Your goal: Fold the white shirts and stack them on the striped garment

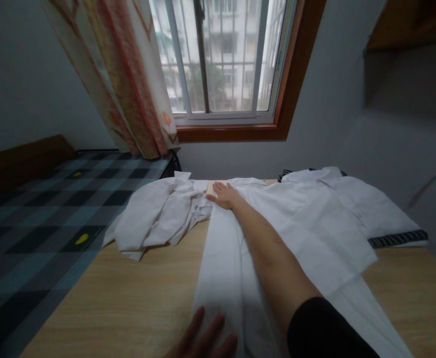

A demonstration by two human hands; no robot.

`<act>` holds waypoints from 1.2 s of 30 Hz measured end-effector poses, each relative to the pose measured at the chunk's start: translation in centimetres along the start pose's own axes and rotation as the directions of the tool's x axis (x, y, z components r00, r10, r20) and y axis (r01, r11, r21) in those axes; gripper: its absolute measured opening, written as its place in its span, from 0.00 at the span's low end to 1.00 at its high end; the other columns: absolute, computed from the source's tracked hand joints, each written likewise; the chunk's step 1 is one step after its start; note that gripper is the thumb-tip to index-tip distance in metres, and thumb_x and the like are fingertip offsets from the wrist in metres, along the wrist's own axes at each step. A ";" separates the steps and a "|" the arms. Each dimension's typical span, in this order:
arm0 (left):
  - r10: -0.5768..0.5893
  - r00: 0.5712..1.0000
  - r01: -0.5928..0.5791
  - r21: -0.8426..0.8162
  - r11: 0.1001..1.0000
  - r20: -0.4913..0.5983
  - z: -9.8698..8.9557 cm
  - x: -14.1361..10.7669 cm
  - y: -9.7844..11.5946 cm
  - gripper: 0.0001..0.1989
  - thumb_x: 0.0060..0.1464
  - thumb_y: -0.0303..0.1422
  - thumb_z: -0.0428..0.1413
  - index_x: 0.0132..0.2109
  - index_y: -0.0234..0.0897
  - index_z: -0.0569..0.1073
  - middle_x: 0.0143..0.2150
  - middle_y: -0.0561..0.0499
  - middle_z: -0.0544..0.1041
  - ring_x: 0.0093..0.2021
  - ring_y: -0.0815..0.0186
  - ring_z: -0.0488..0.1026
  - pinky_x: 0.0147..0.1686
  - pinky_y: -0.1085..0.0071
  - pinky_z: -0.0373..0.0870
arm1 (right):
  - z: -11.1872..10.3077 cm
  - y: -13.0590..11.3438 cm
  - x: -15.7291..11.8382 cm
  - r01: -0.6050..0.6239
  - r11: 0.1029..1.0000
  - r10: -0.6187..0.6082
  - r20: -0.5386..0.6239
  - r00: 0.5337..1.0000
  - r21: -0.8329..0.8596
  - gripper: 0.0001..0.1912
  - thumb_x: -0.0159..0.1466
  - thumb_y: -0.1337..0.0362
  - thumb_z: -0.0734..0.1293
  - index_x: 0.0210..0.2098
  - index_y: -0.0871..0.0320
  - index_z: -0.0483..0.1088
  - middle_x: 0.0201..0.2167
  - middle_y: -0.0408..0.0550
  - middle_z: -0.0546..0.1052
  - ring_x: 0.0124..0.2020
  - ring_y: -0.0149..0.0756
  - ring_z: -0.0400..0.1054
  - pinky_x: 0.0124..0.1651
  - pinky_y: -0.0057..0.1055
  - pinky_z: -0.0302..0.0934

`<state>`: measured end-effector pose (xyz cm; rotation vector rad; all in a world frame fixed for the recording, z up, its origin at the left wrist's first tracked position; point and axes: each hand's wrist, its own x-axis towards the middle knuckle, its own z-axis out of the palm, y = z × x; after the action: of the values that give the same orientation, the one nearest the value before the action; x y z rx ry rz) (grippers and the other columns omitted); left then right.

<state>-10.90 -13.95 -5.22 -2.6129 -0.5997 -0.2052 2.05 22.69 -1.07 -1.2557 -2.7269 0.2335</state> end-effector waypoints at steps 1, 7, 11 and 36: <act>0.007 1.000 -0.006 -0.016 1.000 0.019 0.2 -0.1 0.0 0.24 0.59 0.46 0.54 0.61 0.49 0.66 0.70 0.53 0.55 0.66 0.50 0.57 0.62 0.50 0.59 | 0.1 0.1 0.1 -0.005 1.000 0.005 -0.007 1.000 -0.003 0.48 0.65 0.36 0.37 0.70 0.67 0.44 0.71 0.57 0.45 0.71 0.42 0.37 0.70 0.48 0.32; 0.020 0.997 -0.004 -0.206 0.978 0.076 -0.8 -0.1 -0.7 0.27 0.62 0.45 0.51 0.66 0.53 0.57 0.69 0.50 0.58 0.65 0.48 0.59 0.61 0.46 0.59 | 0.1 0.1 -0.5 -0.014 1.000 0.014 -0.005 1.000 0.016 0.49 0.65 0.37 0.38 0.69 0.69 0.44 0.70 0.59 0.45 0.71 0.44 0.36 0.70 0.47 0.31; 0.064 0.995 -0.038 -0.320 0.947 0.071 -1.4 0.2 -1.0 0.32 0.60 0.43 0.54 0.68 0.52 0.52 0.69 0.44 0.57 0.65 0.43 0.59 0.61 0.37 0.53 | -0.8 -0.9 -1.3 -0.071 0.993 0.064 0.076 0.995 0.097 0.47 0.66 0.38 0.38 0.69 0.68 0.44 0.70 0.60 0.44 0.71 0.46 0.37 0.69 0.50 0.34; 0.072 0.993 -0.047 -0.249 0.967 0.091 -6.8 0.3 0.9 0.28 0.60 0.40 0.55 0.65 0.58 0.59 0.67 0.53 0.62 0.63 0.49 0.62 0.63 0.43 0.54 | 0.5 -8.0 -10.8 -0.023 0.994 0.030 -0.064 0.997 0.102 0.58 0.60 0.30 0.46 0.68 0.78 0.43 0.69 0.70 0.44 0.71 0.54 0.35 0.70 0.44 0.33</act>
<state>-10.49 -17.68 0.50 -2.8921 -0.5598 -0.1386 3.02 9.24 -0.55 -1.2502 -2.6094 0.3231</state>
